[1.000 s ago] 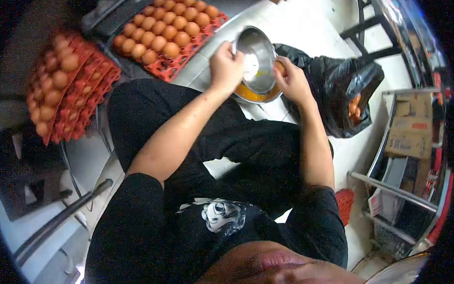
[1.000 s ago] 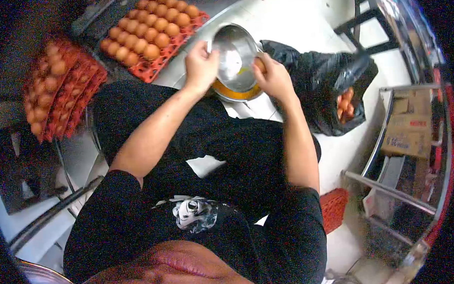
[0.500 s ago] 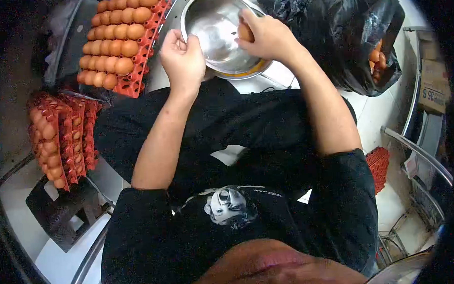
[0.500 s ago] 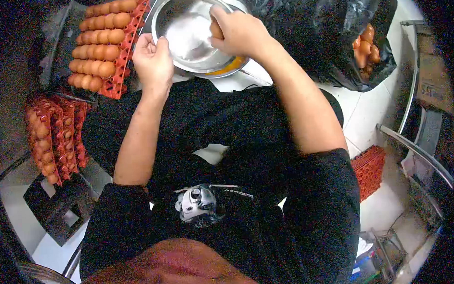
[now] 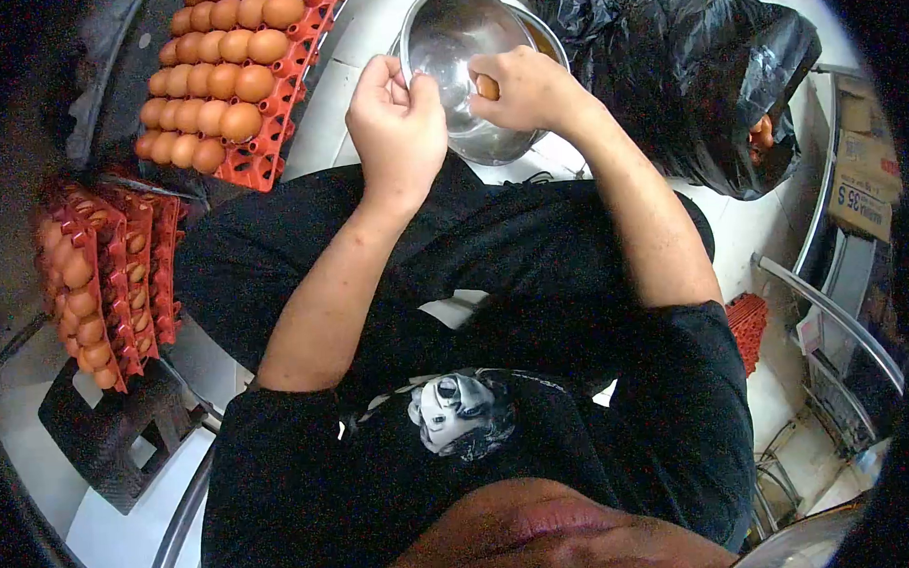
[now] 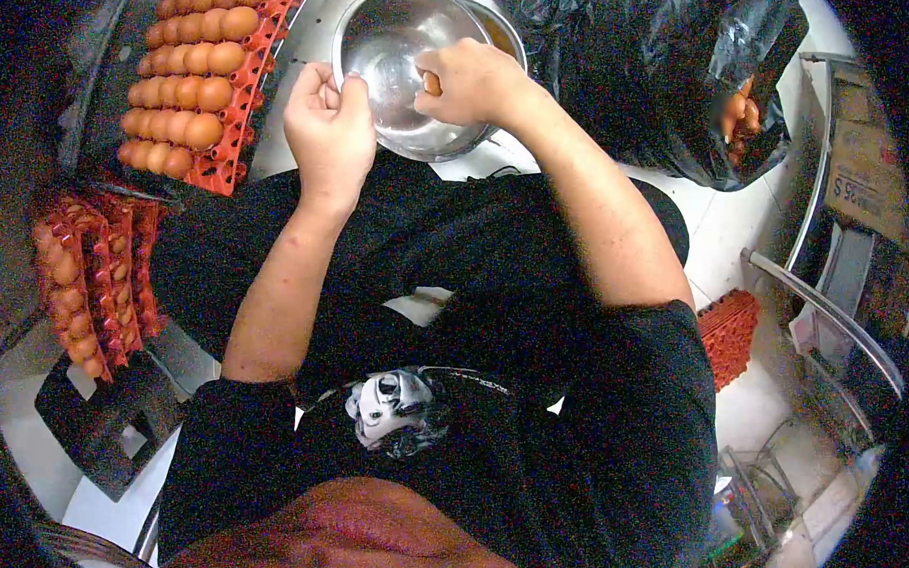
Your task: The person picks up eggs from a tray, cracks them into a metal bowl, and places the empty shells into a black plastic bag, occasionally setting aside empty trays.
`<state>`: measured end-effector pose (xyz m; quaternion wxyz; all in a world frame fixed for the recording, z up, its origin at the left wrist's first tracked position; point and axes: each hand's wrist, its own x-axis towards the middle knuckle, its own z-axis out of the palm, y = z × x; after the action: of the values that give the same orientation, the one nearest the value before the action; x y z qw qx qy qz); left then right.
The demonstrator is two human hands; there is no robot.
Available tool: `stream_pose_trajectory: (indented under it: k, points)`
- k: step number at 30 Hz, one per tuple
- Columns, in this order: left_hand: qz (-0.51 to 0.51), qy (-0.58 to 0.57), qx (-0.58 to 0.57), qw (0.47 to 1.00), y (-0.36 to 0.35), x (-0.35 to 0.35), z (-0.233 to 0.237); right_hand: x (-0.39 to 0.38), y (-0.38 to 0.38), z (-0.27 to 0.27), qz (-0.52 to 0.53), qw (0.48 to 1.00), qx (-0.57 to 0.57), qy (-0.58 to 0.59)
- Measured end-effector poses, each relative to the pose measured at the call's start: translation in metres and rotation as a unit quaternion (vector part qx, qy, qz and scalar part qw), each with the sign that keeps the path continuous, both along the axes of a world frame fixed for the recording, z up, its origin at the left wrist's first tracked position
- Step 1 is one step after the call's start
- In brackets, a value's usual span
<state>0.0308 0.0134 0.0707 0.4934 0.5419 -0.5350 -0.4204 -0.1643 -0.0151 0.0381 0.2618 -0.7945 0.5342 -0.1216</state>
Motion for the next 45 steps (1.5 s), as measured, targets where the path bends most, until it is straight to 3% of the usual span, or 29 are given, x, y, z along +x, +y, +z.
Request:
stream_pose_trajectory:
  k: [8, 14, 17, 19, 21, 26, 28, 29, 30, 31, 33, 37, 41, 45]
  points:
    - [-0.006, -0.004, -0.008, 1.000, -0.001, 0.000, -0.007, 0.004, 0.000, -0.003, 0.017, 0.998, -0.032, -0.059]
    - [0.017, -0.018, -0.022, 0.999, -0.002, -0.003, -0.009, -0.002, -0.001, 0.002, 0.021, 0.999, 0.018, -0.046]
    - [0.021, -0.005, -0.033, 0.999, -0.005, -0.003, -0.017, -0.008, -0.002, 0.022, 0.017, 0.995, 0.087, -0.039]
    - [0.021, -0.002, -0.040, 0.999, -0.005, -0.001, -0.019, -0.009, -0.004, 0.035, -0.016, 0.973, 0.225, -0.051]
    - [0.023, -0.020, -0.034, 0.999, -0.005, -0.001, -0.016, -0.017, -0.009, 0.010, 0.006, 0.976, 0.209, -0.062]
    - [0.028, -0.040, -0.063, 0.997, -0.009, 0.001, -0.014, -0.017, -0.012, 0.012, -0.130, 0.972, 0.099, -0.170]
    - [0.028, -0.068, -0.074, 0.995, -0.007, 0.004, -0.001, -0.025, -0.017, 0.017, -0.166, 0.958, 0.125, -0.196]
    - [0.013, -0.147, -0.091, 0.985, 0.000, 0.009, 0.011, -0.028, -0.017, 0.019, -0.202, 0.942, 0.151, -0.220]
    - [-0.002, -0.224, -0.107, 0.969, 0.002, 0.009, 0.016, -0.031, -0.019, 0.015, -0.187, 0.950, 0.081, -0.238]
    - [-0.003, -0.224, -0.108, 0.969, 0.001, 0.008, 0.016, -0.035, -0.018, 0.012, -0.188, 0.950, 0.080, -0.238]
    - [-0.002, -0.306, -0.283, 0.909, -0.003, 0.001, 0.013, -0.037, -0.016, 0.022, -0.242, 0.957, -0.016, -0.159]
    - [-0.044, -0.342, -0.319, 0.883, -0.001, 0.000, 0.014, -0.033, -0.011, 0.052, -0.267, 0.949, 0.025, -0.165]
    - [-0.061, -0.362, -0.317, 0.874, 0.002, 0.000, 0.012, -0.037, -0.017, 0.012, -0.227, 0.969, -0.021, -0.098]
    - [-0.022, -0.326, -0.315, 0.891, -0.004, -0.001, 0.004, -0.025, -0.013, 0.010, -0.219, 0.972, 0.035, -0.076]
